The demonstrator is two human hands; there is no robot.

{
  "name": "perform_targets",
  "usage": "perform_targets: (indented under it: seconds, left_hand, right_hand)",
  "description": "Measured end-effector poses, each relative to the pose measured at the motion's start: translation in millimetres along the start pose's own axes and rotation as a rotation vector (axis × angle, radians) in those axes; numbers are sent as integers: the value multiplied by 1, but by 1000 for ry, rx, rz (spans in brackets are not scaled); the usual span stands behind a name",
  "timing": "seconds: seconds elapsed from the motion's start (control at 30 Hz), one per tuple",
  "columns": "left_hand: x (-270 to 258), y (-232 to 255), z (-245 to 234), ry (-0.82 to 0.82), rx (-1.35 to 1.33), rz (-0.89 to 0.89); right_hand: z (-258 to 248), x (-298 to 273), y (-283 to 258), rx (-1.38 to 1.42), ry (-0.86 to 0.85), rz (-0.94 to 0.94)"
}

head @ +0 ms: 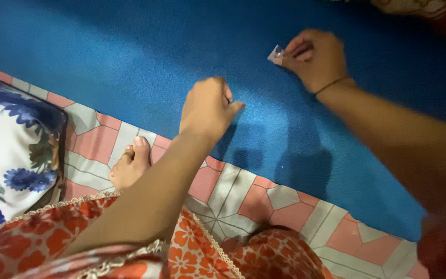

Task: The person sorts small items and debris from a table and floor into a pink basket lined with a plastic bag. They repeatedly pick up small pieces, place them into the basket, and eventually tie the bag closed before moving the basket aside.

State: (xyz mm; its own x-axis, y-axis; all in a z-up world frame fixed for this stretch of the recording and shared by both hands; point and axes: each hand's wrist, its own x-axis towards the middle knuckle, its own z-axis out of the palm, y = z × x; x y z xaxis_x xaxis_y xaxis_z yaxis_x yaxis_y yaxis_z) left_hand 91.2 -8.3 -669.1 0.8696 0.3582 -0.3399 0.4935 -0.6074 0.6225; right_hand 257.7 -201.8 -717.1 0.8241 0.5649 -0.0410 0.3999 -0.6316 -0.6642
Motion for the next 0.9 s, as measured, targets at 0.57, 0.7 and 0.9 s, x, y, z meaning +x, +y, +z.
perform_targets:
  seconds: [0.57,0.7,0.9]
  left_hand:
    - [-38,70,-70,-242,-304,211]
    - [-48,117,-142,-313,-226,247]
    - [-91,188,-263,-152,-3,429]
  right_hand:
    - [-96,-92,-156,435,56,101]
    - [-147,-106,-214,263,131,164]
    - [-225,-116,-307,297,153,203]
